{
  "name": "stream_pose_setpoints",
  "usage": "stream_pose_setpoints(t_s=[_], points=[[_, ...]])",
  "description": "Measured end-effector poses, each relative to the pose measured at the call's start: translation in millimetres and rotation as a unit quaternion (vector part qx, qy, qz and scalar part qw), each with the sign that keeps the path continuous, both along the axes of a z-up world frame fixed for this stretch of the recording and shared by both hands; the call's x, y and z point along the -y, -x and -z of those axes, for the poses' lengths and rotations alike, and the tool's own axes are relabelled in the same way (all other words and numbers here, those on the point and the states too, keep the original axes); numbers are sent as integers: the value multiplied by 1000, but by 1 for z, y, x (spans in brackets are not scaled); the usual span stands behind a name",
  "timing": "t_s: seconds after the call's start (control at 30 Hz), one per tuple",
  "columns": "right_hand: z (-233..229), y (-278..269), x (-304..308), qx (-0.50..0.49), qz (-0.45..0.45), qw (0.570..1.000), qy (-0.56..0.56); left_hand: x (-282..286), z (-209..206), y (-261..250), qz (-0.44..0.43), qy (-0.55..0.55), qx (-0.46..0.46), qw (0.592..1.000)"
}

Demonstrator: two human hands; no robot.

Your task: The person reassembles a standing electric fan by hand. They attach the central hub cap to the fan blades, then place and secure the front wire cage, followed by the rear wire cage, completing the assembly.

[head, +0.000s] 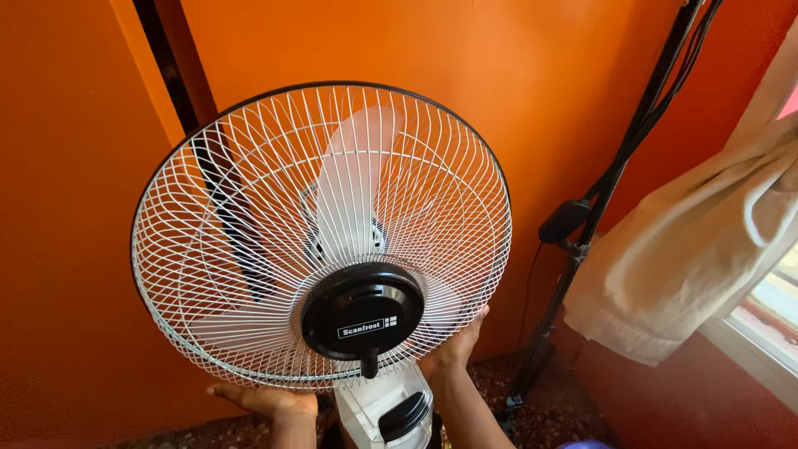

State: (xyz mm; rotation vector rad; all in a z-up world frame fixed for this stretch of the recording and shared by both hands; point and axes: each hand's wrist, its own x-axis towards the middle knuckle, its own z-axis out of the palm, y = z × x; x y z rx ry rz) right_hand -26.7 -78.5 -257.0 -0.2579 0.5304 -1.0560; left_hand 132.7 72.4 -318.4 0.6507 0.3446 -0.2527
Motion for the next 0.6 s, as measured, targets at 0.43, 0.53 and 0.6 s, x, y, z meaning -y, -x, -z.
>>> stream_pose_setpoints(t_s=[0.43,0.53,0.6], points=[[141,24,62,-315,-145,937,43,17,61,57,349,-63,-33,934],[160,27,62,-414,-283,864,43,22,80,60,371,-88,-22,924],[164,24,58,-492,-387,774,97,22,88,56,387,-103,-15,916]])
